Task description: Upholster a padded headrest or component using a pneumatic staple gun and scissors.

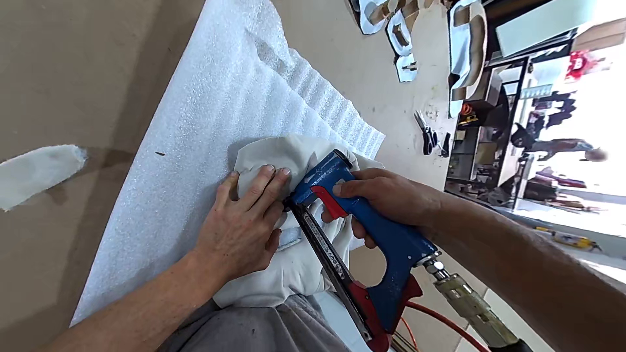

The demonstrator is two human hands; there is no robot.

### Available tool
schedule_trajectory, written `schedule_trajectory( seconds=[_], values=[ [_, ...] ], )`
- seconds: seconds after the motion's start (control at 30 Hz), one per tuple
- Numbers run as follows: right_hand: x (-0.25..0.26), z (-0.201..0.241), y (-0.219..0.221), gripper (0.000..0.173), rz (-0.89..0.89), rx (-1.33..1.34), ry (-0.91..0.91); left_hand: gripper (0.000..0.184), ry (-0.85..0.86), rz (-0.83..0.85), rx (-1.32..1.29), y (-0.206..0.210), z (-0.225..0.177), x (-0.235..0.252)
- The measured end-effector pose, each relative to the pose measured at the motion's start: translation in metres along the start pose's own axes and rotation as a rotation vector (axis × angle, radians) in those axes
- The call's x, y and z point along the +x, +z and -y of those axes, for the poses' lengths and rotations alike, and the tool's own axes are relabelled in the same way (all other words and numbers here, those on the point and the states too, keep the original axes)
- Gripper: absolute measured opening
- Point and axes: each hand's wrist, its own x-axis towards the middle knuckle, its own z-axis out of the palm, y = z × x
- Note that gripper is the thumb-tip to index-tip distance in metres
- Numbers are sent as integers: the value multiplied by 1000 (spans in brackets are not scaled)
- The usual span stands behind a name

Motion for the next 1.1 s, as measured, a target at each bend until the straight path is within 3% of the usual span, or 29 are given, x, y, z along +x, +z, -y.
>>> schedule_trajectory(
  seconds=[0.13,0.27,0.6,1.1],
  values=[
    [1,-2,-2,28,-14,14,-1,40,17,-22,-24,0,1,0],
    [-5,-10,-4,27,-22,32,-54,36,137,-45,-124,-18,25,-3],
    [-20,-6,27,29,-154,175,4,54,102,57,-26,-19,33,-5],
    [-2,-6,4,32,-12,123,10,52,79,57,-43,-17,30,-6]
  ],
)
